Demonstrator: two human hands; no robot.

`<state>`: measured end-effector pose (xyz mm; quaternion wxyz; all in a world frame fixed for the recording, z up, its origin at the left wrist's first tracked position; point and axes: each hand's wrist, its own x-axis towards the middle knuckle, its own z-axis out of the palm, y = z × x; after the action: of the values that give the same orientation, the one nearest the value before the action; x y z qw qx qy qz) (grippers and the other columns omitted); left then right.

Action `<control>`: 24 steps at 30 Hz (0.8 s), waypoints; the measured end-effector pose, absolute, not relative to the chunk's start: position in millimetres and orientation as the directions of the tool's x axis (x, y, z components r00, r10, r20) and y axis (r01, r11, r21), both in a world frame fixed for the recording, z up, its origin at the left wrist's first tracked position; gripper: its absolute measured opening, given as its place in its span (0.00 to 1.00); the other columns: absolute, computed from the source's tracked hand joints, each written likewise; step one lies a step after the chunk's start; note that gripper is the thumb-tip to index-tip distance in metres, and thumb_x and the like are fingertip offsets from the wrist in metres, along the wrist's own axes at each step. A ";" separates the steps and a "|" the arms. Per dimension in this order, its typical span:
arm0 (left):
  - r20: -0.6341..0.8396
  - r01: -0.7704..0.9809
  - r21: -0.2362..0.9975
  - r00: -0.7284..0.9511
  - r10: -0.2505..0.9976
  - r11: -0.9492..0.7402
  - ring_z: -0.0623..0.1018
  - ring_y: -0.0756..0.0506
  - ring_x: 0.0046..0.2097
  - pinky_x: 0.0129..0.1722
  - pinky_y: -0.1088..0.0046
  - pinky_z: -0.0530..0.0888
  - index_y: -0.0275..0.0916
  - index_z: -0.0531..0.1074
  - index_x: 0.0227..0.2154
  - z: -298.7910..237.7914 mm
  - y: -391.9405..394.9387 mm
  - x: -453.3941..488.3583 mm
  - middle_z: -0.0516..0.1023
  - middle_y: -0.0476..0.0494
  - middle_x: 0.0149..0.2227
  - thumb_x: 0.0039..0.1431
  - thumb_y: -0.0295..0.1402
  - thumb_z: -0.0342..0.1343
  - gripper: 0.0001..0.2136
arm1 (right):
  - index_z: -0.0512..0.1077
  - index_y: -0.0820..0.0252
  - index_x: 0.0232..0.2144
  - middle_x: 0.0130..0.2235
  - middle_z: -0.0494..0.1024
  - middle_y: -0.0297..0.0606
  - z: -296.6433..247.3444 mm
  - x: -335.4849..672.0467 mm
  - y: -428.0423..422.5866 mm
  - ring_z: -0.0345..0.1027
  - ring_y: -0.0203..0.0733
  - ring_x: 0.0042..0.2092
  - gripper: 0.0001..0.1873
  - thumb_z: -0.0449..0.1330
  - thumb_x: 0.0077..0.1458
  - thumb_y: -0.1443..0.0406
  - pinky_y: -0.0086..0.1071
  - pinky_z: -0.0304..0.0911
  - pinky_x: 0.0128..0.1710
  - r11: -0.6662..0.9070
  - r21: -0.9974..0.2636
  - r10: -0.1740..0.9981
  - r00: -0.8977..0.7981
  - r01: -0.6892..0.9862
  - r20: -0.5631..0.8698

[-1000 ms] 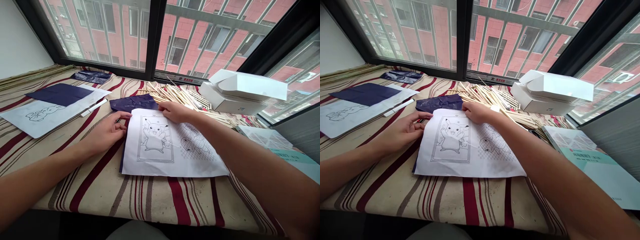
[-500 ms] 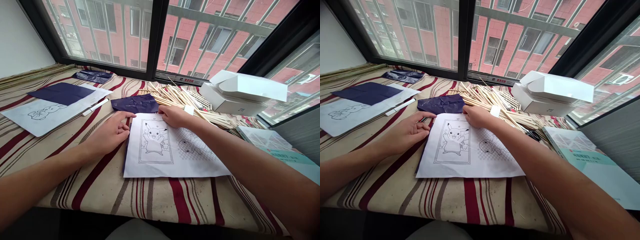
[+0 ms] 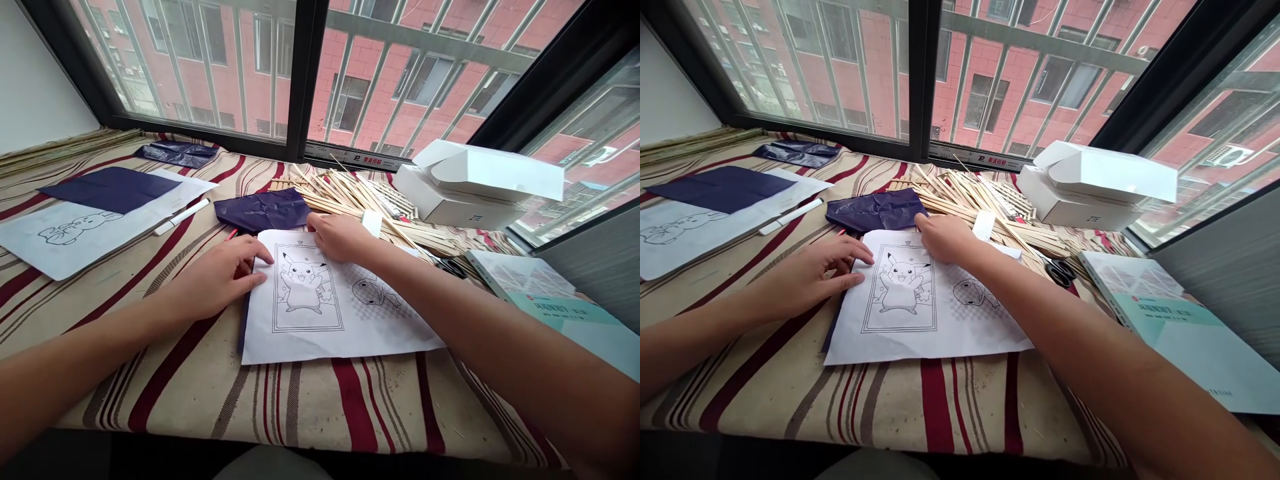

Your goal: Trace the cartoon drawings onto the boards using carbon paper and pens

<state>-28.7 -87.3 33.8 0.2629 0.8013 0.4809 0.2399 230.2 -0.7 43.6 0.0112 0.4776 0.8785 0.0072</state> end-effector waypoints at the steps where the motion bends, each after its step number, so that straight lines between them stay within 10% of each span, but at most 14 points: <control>1: 0.141 0.647 0.635 0.440 0.887 -0.422 0.78 0.43 0.35 0.40 0.61 0.78 0.43 0.80 0.42 33.1 -87.7 -28.0 0.82 0.41 0.49 0.60 0.49 0.57 0.17 | 0.72 0.63 0.51 0.49 0.81 0.53 46.7 232.1 -5.1 0.72 0.56 0.47 0.16 0.49 0.67 0.69 0.41 0.61 0.41 0.553 0.033 0.833 -0.554 0.832 0.010; 6: 0.176 0.642 0.591 0.488 0.855 -0.488 0.80 0.37 0.48 0.54 0.56 0.76 0.44 0.81 0.43 30.8 -88.9 -27.2 0.80 0.40 0.52 0.64 0.47 0.54 0.16 | 0.73 0.63 0.59 0.66 0.71 0.53 60.6 247.7 -54.4 0.64 0.57 0.66 0.21 0.49 0.72 0.63 0.50 0.63 0.64 0.626 -0.132 0.777 -0.604 0.768 0.177; 11: 0.117 0.688 0.554 0.493 0.862 -0.469 0.80 0.35 0.49 0.54 0.54 0.76 0.44 0.80 0.47 30.8 -89.2 -28.3 0.79 0.39 0.55 0.65 0.47 0.52 0.18 | 0.54 0.59 0.77 0.79 0.47 0.48 39.3 261.2 -94.2 0.40 0.60 0.79 0.42 0.50 0.71 0.44 0.59 0.46 0.76 0.711 -0.278 0.645 -0.756 0.646 -0.109; 24: 0.110 0.673 0.415 0.631 0.768 -0.612 0.59 0.33 0.77 0.77 0.49 0.54 0.38 0.66 0.70 28.3 -100.8 -28.3 0.62 0.34 0.75 0.70 0.50 0.52 0.32 | 0.46 0.62 0.79 0.79 0.38 0.47 26.1 262.4 -93.7 0.30 0.57 0.80 0.45 0.43 0.73 0.41 0.59 0.37 0.78 0.729 -0.242 0.631 -0.766 0.640 -0.127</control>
<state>-28.3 -100.8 28.3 0.1698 0.8869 0.4064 0.1398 262.4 -93.7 26.1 0.0179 0.3418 0.9296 -0.1366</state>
